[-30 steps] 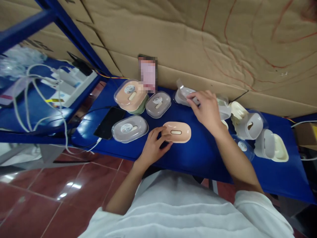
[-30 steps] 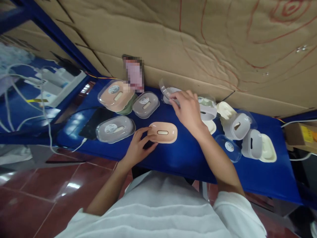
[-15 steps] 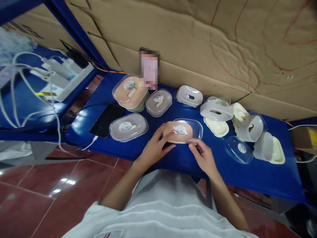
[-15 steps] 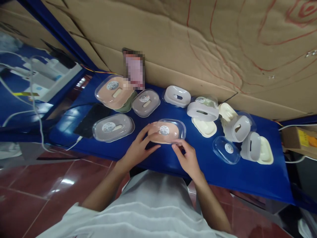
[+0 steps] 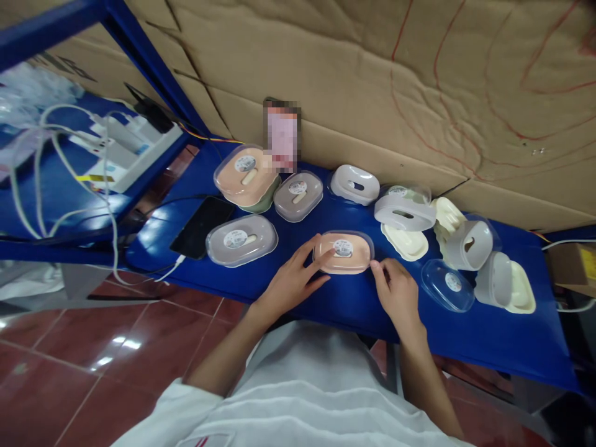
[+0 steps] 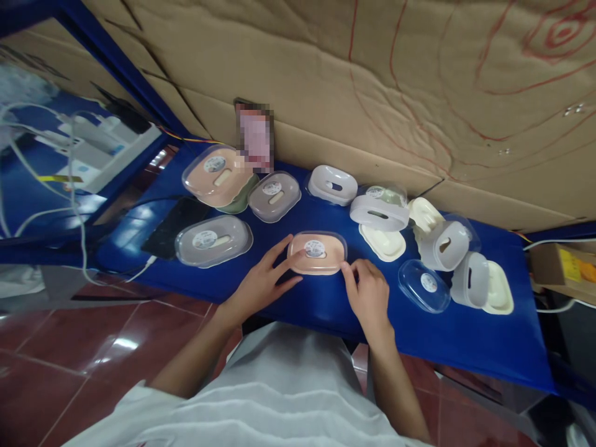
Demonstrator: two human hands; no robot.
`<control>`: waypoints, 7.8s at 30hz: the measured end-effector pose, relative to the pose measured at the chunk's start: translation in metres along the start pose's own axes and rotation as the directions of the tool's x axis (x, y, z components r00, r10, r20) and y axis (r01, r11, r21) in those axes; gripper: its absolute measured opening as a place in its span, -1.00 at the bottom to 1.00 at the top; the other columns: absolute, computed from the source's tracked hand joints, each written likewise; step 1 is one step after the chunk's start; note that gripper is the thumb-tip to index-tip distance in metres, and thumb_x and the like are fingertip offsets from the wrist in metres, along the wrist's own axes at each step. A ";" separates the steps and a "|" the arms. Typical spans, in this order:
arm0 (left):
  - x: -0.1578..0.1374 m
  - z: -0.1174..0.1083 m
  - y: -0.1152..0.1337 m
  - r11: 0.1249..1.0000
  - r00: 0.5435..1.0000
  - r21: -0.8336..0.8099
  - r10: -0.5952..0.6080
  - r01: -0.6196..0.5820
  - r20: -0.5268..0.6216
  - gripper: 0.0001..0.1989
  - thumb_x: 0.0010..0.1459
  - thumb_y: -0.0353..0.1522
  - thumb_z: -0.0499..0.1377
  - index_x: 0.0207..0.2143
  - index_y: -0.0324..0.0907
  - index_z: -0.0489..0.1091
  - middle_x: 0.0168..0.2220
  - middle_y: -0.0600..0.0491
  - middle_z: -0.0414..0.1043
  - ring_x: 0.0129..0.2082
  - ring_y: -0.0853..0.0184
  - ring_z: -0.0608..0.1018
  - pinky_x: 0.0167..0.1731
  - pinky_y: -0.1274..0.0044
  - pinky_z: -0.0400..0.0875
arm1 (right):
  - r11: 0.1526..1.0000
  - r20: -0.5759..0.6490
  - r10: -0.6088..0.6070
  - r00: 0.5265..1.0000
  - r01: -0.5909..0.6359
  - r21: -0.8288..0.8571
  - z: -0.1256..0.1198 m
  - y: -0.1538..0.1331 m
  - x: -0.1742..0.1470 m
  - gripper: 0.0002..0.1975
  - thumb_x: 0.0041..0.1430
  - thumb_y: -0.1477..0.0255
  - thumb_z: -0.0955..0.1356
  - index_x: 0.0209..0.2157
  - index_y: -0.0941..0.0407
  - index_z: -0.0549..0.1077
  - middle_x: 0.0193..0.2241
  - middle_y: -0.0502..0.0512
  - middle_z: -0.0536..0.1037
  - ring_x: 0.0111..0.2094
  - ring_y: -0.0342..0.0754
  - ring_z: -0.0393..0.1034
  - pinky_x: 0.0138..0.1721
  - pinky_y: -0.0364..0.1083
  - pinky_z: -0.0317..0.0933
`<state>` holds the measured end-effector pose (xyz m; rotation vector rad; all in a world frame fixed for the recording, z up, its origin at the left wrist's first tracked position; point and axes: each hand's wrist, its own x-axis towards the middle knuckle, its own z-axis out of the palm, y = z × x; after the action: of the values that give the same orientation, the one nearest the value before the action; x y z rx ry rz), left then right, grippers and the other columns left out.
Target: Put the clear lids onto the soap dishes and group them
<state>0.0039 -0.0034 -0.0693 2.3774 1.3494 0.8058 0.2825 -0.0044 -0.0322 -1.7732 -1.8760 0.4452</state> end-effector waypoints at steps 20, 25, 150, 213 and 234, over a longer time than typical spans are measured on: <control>0.014 0.007 -0.001 0.987 0.986 -0.098 -0.133 0.124 -0.097 -0.46 0.26 -0.30 0.44 0.22 -0.02 0.38 0.40 -0.20 0.30 0.39 -0.02 0.45 0.32 0.07 0.47 | 0.948 0.143 -0.315 0.938 0.307 0.079 0.037 0.008 -0.018 -0.15 0.57 0.39 0.26 0.60 -0.20 -0.36 0.63 0.12 -0.32 0.60 0.25 -0.20 0.49 0.32 0.15; 0.038 -0.012 -0.003 0.977 0.916 -0.024 -0.208 0.212 -0.343 -0.48 0.29 -0.23 0.41 0.22 -0.06 0.34 0.34 -0.22 0.33 0.37 -0.06 0.45 0.33 0.02 0.42 | 0.957 0.151 -0.281 0.948 0.264 0.121 0.036 0.011 -0.018 -0.15 0.57 0.33 0.28 0.61 -0.16 -0.34 0.63 0.18 -0.33 0.59 0.29 -0.15 0.48 0.34 0.16; 0.097 0.030 -0.006 0.941 0.962 0.204 0.252 -0.270 0.109 -0.55 0.44 -0.28 0.17 0.31 -0.11 0.47 0.48 -0.25 0.26 0.46 -0.14 0.38 0.31 0.04 0.46 | 0.876 -0.042 -0.426 0.904 0.401 -0.269 0.007 0.061 0.073 -0.41 0.58 0.20 0.23 0.53 0.02 0.18 0.51 0.30 0.24 0.54 0.19 0.10 0.49 0.33 0.10; 0.094 0.020 -0.017 0.997 0.983 0.009 0.075 -0.077 0.168 -0.16 0.23 -0.29 0.44 0.43 -0.07 0.11 0.39 -0.26 0.31 0.34 -0.08 0.53 0.25 0.12 0.54 | 0.632 0.192 -0.689 0.698 0.709 -0.313 0.020 0.052 0.055 -0.32 0.51 0.29 0.37 0.54 0.09 0.17 0.47 0.30 0.32 0.57 0.23 0.00 0.53 0.34 0.08; 0.005 0.023 0.012 0.995 0.991 -0.039 -0.096 0.093 -0.088 -0.31 0.42 -0.28 0.29 0.51 0.15 0.18 0.55 -0.18 0.06 0.50 -0.01 0.32 0.39 0.19 0.42 | 0.537 0.167 -0.824 0.542 0.840 -0.078 0.033 0.046 0.039 -0.16 0.50 0.64 0.27 0.59 -0.17 -0.12 0.49 0.15 0.28 0.58 0.18 -0.09 0.52 0.46 -0.02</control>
<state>0.0282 -0.0053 -0.0803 2.2569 1.4590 0.9109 0.3010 0.0417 -0.0797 -0.7017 -2.6112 0.0149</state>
